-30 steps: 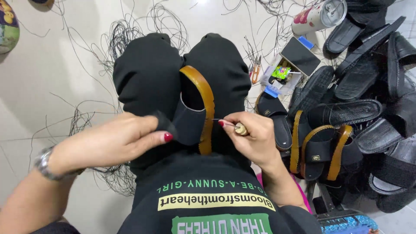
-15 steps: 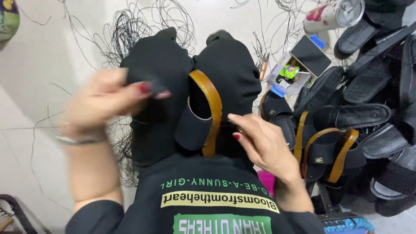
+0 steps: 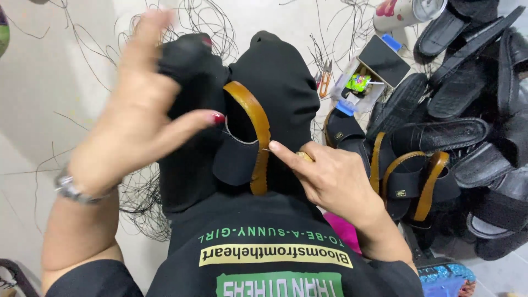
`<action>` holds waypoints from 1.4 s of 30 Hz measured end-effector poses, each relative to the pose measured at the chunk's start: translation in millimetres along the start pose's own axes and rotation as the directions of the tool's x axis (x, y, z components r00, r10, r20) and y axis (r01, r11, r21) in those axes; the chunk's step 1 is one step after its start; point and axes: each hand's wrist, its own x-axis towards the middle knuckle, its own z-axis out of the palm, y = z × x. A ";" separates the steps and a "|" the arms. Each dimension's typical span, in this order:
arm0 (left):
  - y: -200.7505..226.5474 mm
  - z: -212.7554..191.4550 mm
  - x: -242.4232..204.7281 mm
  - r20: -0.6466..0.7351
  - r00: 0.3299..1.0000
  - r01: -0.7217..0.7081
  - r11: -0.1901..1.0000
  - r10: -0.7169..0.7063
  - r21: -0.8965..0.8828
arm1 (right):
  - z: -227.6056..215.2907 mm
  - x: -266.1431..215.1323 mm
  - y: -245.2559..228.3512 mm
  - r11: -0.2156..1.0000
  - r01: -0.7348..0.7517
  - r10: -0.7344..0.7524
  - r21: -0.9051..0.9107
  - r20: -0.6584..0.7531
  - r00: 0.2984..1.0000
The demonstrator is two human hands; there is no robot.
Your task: Hand-sewing black sandals using a needle and thread while sitting on the floor.
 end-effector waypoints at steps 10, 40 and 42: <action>-1.4 34.1 44.6 -0.037 0.967 -0.251 0.966 0.254 0.059 | -10.8 7.7 -41.8 0.969 -0.167 0.181 -0.182 0.065 0.981; 17.7 11.7 -4.9 -0.206 0.974 -0.083 0.995 0.092 0.053 | -3.0 -8.3 -35.2 0.977 -0.209 0.197 -0.044 -0.193 0.961; 19.6 4.2 -11.2 -0.101 0.987 -0.108 0.981 0.125 0.159 | -8.2 10.5 -33.6 0.991 -0.134 0.134 0.008 -0.137 0.981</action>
